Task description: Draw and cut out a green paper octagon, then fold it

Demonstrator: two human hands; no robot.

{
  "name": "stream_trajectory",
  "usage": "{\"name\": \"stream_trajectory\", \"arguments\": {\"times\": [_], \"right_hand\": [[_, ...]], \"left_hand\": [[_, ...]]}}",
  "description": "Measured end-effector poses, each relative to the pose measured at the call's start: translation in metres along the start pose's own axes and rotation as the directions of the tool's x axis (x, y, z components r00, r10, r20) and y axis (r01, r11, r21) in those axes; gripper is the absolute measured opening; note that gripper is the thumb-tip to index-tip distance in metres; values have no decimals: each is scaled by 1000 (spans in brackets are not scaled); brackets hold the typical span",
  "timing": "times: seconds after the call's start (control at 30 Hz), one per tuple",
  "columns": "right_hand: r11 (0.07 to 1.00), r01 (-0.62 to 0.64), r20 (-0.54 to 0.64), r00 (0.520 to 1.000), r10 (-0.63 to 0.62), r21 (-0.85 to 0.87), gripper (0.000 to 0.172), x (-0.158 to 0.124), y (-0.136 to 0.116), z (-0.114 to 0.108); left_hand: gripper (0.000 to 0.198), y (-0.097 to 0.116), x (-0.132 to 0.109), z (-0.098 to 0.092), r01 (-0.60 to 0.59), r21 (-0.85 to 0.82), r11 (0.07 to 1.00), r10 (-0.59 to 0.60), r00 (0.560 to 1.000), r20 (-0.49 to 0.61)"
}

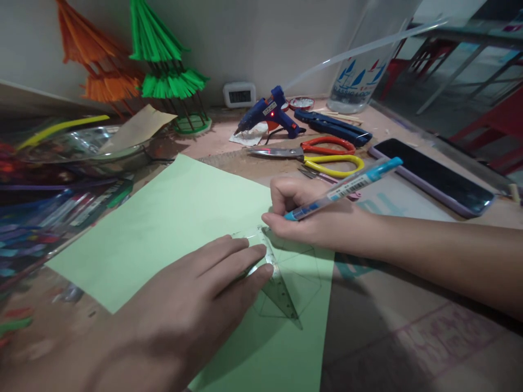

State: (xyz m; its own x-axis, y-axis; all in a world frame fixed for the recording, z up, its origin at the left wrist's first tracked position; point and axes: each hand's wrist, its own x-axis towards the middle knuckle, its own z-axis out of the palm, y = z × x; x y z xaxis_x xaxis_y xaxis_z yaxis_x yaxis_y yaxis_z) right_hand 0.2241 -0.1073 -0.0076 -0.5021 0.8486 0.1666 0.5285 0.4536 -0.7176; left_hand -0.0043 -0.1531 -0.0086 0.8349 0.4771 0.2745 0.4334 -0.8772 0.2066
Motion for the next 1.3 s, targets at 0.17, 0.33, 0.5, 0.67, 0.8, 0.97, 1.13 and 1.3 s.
{"name": "stream_trajectory", "arguments": {"times": [0.17, 0.33, 0.5, 0.67, 0.8, 0.97, 1.13, 1.3], "right_hand": [[1000, 24, 20, 1000, -24, 1, 25, 1, -2, -1], [999, 42, 21, 999, -42, 0, 24, 2, -2, -2], [1000, 1, 24, 1000, -1, 11, 24, 1, -2, -2], [999, 31, 26, 999, -31, 19, 22, 0, -2, -2], [1000, 15, 21, 1000, -16, 25, 23, 1, -1, -2], [999, 52, 9, 999, -52, 10, 24, 1, 2, 0], [999, 26, 15, 1000, -26, 39, 23, 2, 1, 1], [999, -15, 34, 999, 14, 51, 23, 1, -2, 0]], "left_hand": [[42, 1, 0, 2, -2, 6, 1000, 2, 1000, -5], [44, 2, 2, 3, -5, 37, 999, 5, 1000, -5], [43, 0, -2, 3, 0, 40, 999, -1, 1000, 8], [44, 0, -1, 2, -5, 40, 999, 4, 1000, 15], [45, 1, -1, 2, -6, 91, 996, 7, 1000, -16], [36, -3, -13, 7, -42, 92, 995, 45, 999, -22], [34, -3, -13, 5, -42, 114, 993, 46, 998, -32], [32, 3, -10, 4, -22, 147, 989, 31, 998, -56]]}}
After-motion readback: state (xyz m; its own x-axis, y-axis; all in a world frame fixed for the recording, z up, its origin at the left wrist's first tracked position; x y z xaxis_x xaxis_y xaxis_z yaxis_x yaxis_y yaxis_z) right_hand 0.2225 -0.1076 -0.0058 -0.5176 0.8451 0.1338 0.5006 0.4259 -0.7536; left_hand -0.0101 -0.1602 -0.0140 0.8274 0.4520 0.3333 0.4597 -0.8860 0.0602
